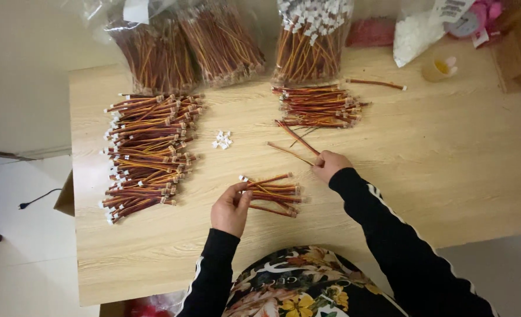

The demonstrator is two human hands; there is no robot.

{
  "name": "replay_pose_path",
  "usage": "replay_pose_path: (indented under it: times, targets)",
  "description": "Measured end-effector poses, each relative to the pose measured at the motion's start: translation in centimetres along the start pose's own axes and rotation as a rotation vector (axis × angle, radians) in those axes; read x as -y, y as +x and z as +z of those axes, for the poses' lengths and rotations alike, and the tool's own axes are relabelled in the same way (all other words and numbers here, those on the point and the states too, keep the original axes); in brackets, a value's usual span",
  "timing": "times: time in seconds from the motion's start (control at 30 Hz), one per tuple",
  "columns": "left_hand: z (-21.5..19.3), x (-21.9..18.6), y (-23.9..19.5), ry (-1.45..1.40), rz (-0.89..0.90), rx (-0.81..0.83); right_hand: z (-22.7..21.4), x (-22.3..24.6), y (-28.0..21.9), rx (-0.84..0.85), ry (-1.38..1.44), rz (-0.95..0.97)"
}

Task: Attaching small white plastic connectors to the ends of brown wires on a workbench

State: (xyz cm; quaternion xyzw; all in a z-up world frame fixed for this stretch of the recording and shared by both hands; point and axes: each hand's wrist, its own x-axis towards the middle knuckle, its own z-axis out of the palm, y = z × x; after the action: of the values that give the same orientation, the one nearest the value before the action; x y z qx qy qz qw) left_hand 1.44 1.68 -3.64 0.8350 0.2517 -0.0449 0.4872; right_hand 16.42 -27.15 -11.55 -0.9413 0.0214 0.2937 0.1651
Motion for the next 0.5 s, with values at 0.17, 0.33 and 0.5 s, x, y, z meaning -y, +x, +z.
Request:
replay_pose_path:
  times: [0.17,0.33,0.5]
  targets:
    - [-1.4,-6.8,-1.2,0.115,0.685,-0.335,-8.5,6.2,-7.9,-0.02,0.531,-0.171]
    - [-4.7,-14.6,-2.5,0.358,1.04,-0.398,-14.3,11.4,-14.8,-0.009,0.624,-0.499]
    - [-5.5,-15.1,-1.9,0.327,1.055,-0.11,-16.5,14.2,-19.6,-0.182,0.162,-0.738]
